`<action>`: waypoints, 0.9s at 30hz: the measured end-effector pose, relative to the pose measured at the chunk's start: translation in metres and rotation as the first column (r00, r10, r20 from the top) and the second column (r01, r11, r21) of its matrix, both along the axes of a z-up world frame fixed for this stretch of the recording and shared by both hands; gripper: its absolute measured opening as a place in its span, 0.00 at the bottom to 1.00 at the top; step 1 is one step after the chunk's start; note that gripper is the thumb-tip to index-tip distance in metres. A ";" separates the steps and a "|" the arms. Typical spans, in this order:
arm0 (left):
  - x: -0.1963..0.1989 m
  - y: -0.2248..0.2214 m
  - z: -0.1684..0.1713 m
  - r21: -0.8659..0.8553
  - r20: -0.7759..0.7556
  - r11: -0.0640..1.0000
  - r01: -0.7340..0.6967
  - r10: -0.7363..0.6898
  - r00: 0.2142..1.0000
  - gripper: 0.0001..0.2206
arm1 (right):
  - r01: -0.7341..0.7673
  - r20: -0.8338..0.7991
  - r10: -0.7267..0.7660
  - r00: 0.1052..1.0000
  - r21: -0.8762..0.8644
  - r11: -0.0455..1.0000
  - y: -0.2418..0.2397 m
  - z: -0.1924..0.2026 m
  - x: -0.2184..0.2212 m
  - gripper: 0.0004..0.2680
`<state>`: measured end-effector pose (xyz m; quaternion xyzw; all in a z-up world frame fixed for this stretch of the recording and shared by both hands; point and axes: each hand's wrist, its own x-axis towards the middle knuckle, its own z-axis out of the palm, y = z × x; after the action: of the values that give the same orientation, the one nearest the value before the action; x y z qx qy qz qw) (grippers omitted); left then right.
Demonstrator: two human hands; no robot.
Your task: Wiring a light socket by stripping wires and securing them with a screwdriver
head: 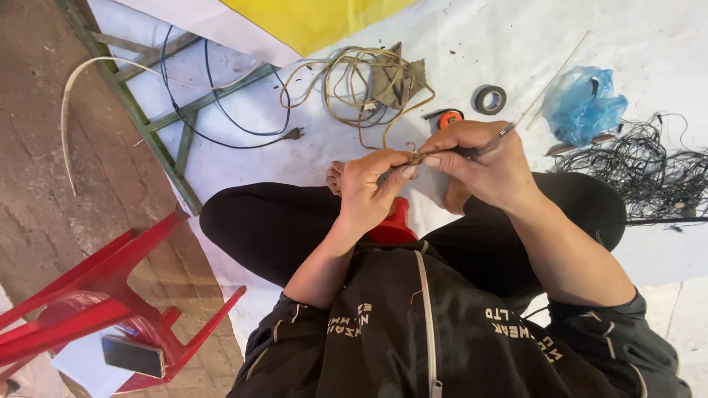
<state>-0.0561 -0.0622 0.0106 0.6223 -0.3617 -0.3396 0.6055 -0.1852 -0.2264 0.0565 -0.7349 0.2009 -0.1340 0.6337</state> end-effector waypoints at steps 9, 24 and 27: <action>-0.006 0.008 0.010 0.004 0.005 1.000 -0.030 0.030 1.000 0.02 | 0.015 0.097 -0.007 0.995 -0.075 0.997 -0.004 -0.010 0.003 0.05; -0.022 0.004 0.015 0.119 0.088 0.989 -0.086 0.076 0.993 0.07 | 0.518 -0.094 -0.534 0.840 0.427 0.741 -0.028 -0.008 0.006 0.09; -0.019 0.007 0.001 -0.018 -0.077 0.995 -0.097 0.095 0.993 0.06 | 0.424 -0.269 -0.361 0.893 0.232 0.875 -0.025 -0.057 -0.005 0.11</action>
<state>-0.0750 -0.0554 0.0115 0.6188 -0.3119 -0.3296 0.6412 -0.1902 -0.2513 -0.0001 -0.5897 0.4318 -0.1491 0.6660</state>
